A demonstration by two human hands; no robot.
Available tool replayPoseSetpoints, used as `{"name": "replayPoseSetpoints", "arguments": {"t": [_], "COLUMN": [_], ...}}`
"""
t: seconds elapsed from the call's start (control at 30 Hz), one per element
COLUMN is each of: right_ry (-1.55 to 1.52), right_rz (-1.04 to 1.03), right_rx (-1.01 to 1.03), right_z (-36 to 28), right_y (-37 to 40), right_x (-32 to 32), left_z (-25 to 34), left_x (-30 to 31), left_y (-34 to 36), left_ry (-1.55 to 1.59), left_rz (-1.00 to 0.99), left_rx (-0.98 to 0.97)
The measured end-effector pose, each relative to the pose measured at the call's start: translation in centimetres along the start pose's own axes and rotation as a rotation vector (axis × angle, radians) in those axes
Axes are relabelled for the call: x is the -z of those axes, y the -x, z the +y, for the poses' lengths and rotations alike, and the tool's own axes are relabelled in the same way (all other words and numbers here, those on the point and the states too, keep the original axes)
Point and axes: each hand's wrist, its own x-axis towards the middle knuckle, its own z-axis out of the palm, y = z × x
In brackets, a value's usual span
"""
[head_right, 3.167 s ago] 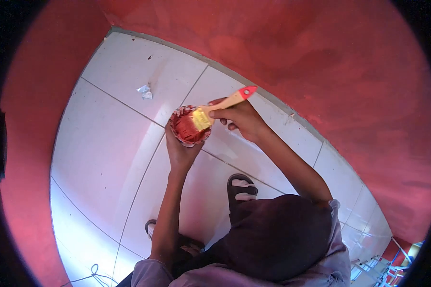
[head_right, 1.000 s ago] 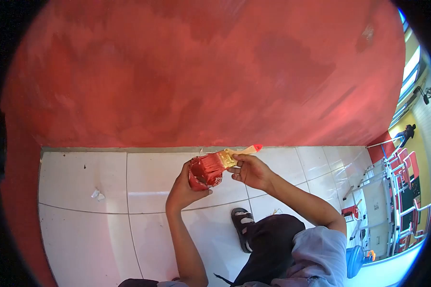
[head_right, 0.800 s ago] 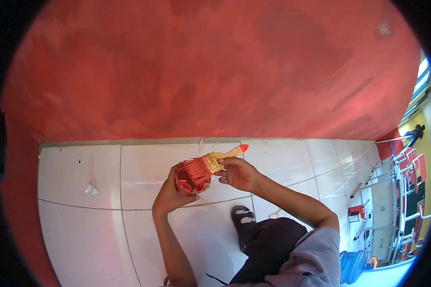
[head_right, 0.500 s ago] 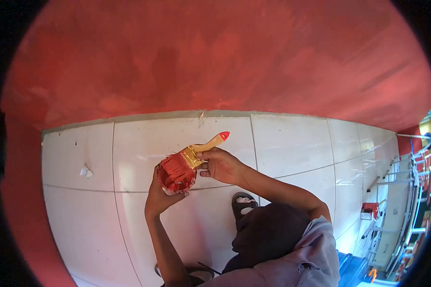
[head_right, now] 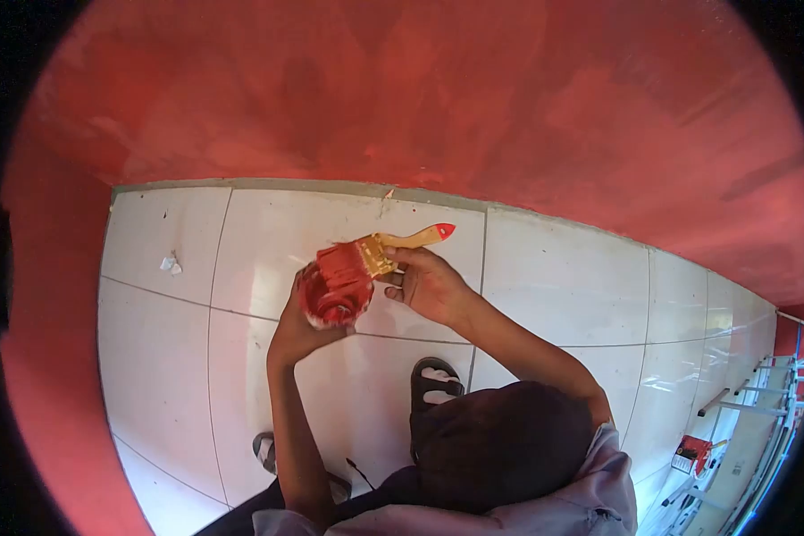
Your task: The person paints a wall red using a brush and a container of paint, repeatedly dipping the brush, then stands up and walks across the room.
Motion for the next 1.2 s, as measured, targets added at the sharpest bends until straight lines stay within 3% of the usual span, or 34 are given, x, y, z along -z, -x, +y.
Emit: {"name": "replayPoseSetpoints", "arguments": {"t": [0.23, 0.37, 0.43, 0.53, 0.63, 0.77, 0.8, 0.9, 1.03, 1.2], "right_ry": [-0.15, -0.067, -0.015, 0.333, 0.922, 1.883, 2.027, 1.969, 2.284, 2.099], "right_rz": [0.096, 0.242, 0.409, 0.601, 0.676, 0.268, 0.27, 0.242, 0.209, 0.394], "right_rx": [0.159, 0.426, 0.544, 0.777, 1.037, 1.437, 1.416, 1.316, 1.357, 1.664], "right_z": [-0.5, -1.1, -2.4, -4.3, -5.2, -5.8, -5.5, -5.2, -9.8, -8.3], "right_y": [2.2, 1.8, 1.8, 1.0, -0.9, -4.0, -4.7, -6.5, -9.6, -7.8], "right_x": [4.6, 10.6, 10.9, 11.2, 9.7, 10.0, 9.9, 10.8, 10.9, 9.4], "left_z": [0.2, -2.7, -3.8, -5.3, -7.1, -10.1, -11.0, -13.1, -13.7, -13.3], "left_x": [-2.9, -3.8, -4.4, -5.4, -6.1, -5.9, -5.7, -5.7, -6.2, -6.2], "left_y": [-3.2, -3.3, -3.2, -3.6, -3.9, -3.8, -3.7, -3.1, -3.0, -3.3], "left_ry": [-0.045, -0.031, 0.012, 0.072, 0.081, 0.032, 0.003, -0.037, 0.082, 0.12], "left_rz": [-0.101, -0.07, -0.042, 0.092, 0.29, 0.438, 0.441, 0.45, 0.428, 0.402], "left_rx": [0.035, 0.095, 0.118, 0.05, -0.027, -0.055, -0.089, -0.117, -0.072, -0.106]}}
